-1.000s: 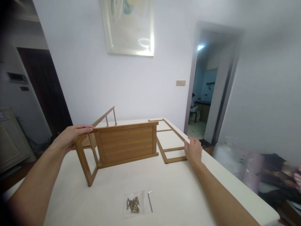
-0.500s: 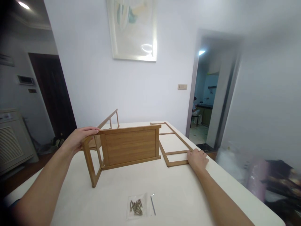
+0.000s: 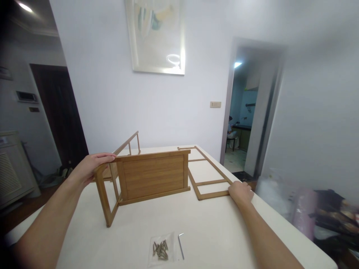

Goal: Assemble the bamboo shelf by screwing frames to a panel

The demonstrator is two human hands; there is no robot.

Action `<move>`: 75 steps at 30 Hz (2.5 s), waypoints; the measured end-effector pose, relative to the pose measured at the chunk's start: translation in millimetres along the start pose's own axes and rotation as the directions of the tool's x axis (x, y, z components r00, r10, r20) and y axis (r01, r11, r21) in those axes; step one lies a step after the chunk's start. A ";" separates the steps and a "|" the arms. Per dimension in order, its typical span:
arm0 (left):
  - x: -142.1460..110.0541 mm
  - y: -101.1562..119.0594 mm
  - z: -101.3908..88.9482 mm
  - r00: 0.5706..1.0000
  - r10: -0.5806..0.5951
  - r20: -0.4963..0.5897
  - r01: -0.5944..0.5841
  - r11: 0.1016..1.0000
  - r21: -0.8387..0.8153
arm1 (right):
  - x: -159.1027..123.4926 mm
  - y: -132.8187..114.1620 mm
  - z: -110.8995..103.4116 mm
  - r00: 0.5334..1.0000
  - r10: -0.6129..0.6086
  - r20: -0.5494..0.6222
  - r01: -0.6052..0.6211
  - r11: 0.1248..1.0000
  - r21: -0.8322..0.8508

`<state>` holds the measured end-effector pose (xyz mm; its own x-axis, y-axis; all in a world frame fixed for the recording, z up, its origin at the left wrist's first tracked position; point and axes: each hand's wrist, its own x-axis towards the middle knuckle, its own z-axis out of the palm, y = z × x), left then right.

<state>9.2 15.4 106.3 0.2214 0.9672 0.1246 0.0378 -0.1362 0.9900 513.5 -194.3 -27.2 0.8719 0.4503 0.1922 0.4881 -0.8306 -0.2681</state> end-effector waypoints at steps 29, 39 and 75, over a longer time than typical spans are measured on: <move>8.0 -9.1 -5.2 0.999 -0.042 0.033 0.043 0.999 -0.017 | -12.3 -26.9 -33.1 0.834 0.181 -0.521 0.375 0.506 0.777; 9.4 -9.4 -4.4 0.999 -0.049 0.020 0.050 0.999 -0.022 | -62.3 -81.4 -80.5 0.740 -0.017 -0.672 0.593 0.487 0.641; 1.3 -2.5 -2.0 1.000 -0.024 0.015 0.024 1.000 0.008 | -95.3 -56.5 26.2 0.888 -0.459 0.022 0.229 0.484 0.845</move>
<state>7.5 17.4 104.2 0.2355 0.9667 0.0998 0.0505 -0.1147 0.9921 403.8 -181.7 -55.1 0.5516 0.7883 0.2725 0.4684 -0.0224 -0.8832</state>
